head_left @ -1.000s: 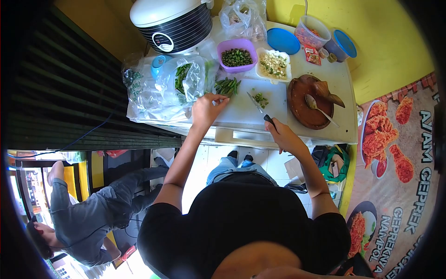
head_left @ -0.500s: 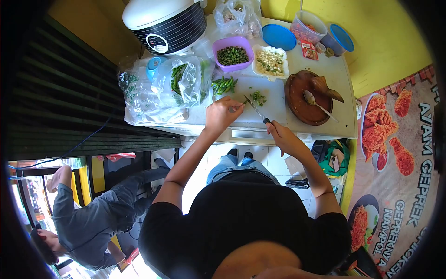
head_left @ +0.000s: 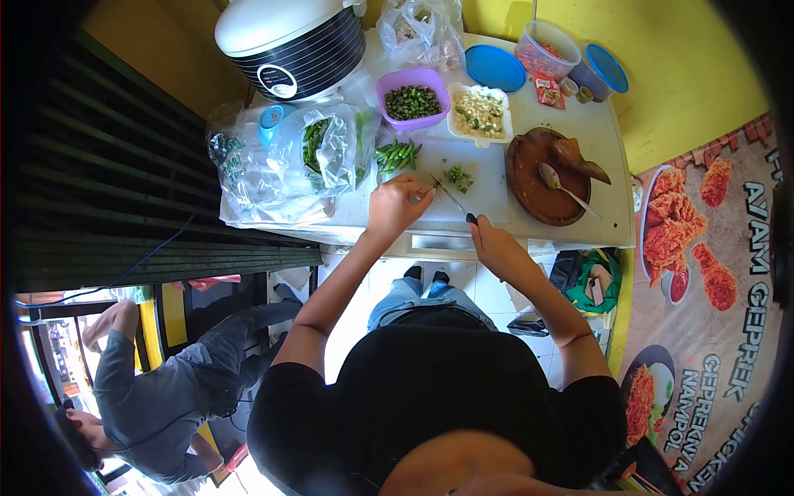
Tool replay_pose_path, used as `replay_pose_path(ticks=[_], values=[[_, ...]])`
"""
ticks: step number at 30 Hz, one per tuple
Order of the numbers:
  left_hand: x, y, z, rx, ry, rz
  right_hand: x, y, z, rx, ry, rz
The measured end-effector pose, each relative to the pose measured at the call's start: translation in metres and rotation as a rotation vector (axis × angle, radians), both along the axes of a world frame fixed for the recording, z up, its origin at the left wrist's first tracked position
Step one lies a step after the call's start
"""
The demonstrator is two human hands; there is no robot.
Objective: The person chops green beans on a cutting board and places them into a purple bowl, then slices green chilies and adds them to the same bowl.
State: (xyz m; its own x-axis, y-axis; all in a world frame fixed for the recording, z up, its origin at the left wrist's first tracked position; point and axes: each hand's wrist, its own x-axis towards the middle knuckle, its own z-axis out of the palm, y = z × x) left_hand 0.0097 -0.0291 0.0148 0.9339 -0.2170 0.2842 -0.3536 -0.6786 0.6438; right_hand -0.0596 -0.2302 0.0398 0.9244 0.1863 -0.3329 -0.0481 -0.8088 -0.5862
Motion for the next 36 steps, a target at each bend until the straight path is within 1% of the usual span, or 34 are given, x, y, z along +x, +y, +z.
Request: replay_pose_path(ticks=[8, 10, 11, 13, 14, 16, 20, 26, 28, 29, 31, 34, 36], values=[[-0.008, 0.000, -0.001, 0.037, 0.002, 0.073, 0.003, -0.005, 0.004, 0.019, -0.015, 0.051], [-0.010, 0.001, -0.005, 0.013, -0.052, 0.093, 0.001, -0.008, 0.014, 0.101, 0.182, -0.034], [-0.011, 0.002, -0.005, 0.012, -0.051, 0.093, 0.000, -0.011, 0.009, 0.100, 0.184, -0.034], [-0.012, 0.002, -0.004, 0.043, -0.023, 0.100, -0.002, -0.014, 0.000, 0.208, 0.129, -0.034], [-0.012, 0.002, -0.004, 0.043, -0.021, 0.099, -0.003, -0.015, -0.003, 0.208, 0.130, -0.034], [-0.011, 0.001, -0.005, 0.042, -0.033, 0.122, -0.003, -0.012, 0.003, 0.259, 0.194, -0.068], [-0.009, -0.001, -0.006, 0.040, -0.043, 0.131, -0.004, -0.010, 0.008, 0.269, 0.186, -0.047], [-0.009, 0.000, -0.004, 0.043, -0.034, 0.136, -0.005, -0.010, 0.002, 0.207, 0.127, 0.000], [-0.010, 0.001, -0.004, 0.042, -0.043, 0.129, -0.006, -0.011, -0.004, 0.080, 0.012, 0.052], [-0.009, 0.000, -0.004, 0.042, -0.043, 0.129, -0.009, -0.010, -0.009, 0.080, 0.012, 0.051], [-0.009, 0.001, -0.005, 0.004, -0.042, 0.091, -0.013, -0.005, -0.013, -0.059, -0.141, 0.071], [-0.008, 0.001, -0.002, 0.017, -0.016, 0.091, -0.010, 0.002, -0.006, -0.056, -0.062, 0.044], [-0.008, 0.001, -0.002, 0.020, -0.010, 0.086, -0.004, 0.002, -0.009, -0.052, -0.068, 0.061]])
